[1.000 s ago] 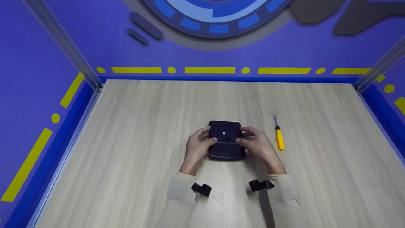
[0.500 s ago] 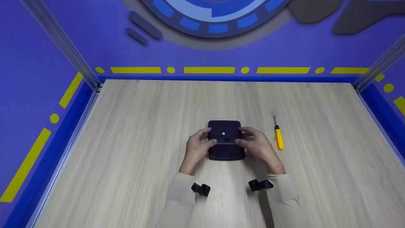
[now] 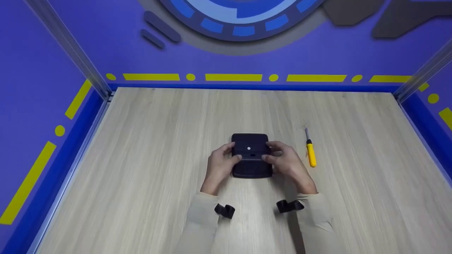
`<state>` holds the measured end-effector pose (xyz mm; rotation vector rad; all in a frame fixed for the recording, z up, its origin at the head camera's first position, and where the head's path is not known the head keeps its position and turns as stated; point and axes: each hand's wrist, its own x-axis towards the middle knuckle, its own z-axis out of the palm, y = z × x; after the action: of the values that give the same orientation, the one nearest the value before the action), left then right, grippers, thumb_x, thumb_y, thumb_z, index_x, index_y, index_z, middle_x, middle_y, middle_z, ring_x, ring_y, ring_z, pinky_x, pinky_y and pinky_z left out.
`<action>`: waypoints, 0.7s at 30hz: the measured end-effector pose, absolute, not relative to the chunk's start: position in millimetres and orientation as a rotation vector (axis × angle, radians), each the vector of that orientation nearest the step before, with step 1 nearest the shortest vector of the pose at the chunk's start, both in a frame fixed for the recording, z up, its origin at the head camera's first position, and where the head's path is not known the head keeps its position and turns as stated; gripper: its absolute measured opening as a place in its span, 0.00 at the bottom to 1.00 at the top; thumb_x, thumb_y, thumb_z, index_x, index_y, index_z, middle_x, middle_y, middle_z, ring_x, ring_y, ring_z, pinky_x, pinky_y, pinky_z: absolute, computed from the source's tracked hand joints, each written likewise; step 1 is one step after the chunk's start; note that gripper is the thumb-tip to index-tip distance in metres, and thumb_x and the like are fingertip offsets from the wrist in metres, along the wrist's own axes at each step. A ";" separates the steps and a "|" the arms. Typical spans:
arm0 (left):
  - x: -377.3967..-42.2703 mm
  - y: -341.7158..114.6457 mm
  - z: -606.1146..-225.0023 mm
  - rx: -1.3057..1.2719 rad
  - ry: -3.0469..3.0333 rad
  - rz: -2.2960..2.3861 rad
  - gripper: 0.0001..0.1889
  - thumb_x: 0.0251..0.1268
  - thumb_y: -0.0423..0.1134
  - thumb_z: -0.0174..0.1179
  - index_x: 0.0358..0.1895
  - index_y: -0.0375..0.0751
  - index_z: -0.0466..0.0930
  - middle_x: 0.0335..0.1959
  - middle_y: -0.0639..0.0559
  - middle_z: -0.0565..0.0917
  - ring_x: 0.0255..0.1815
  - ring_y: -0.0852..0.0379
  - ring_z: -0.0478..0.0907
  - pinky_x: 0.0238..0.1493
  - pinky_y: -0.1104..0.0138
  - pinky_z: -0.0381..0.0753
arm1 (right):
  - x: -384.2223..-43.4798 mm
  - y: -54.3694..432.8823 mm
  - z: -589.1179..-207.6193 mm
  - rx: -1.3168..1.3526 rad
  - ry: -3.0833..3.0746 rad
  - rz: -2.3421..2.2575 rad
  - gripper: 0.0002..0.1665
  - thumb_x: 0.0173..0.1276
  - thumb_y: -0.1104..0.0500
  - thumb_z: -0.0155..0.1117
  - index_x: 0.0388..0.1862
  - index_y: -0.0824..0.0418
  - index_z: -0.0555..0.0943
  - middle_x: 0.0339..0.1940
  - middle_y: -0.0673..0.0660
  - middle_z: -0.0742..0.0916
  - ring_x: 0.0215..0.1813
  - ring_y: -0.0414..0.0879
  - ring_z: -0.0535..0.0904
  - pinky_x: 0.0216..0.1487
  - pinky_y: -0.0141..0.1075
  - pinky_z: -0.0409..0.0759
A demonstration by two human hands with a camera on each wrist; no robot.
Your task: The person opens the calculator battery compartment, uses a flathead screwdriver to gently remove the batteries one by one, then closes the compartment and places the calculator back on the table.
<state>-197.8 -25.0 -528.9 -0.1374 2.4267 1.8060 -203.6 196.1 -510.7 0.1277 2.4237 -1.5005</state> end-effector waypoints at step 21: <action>-198.0 -23.8 -528.9 -0.147 2.516 1.757 0.28 0.65 0.32 0.71 0.69 0.34 0.80 0.63 0.37 0.85 0.71 0.41 0.76 0.75 0.51 0.69 | -204.9 195.5 -511.9 0.101 2.497 -1.417 0.34 0.75 0.63 0.69 0.76 0.70 0.72 0.68 0.72 0.79 0.61 0.60 0.82 0.46 0.39 0.88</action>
<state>-198.0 -23.8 -528.9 -0.1469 2.5164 1.7568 -204.9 195.5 -511.9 0.1006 2.4967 -1.4166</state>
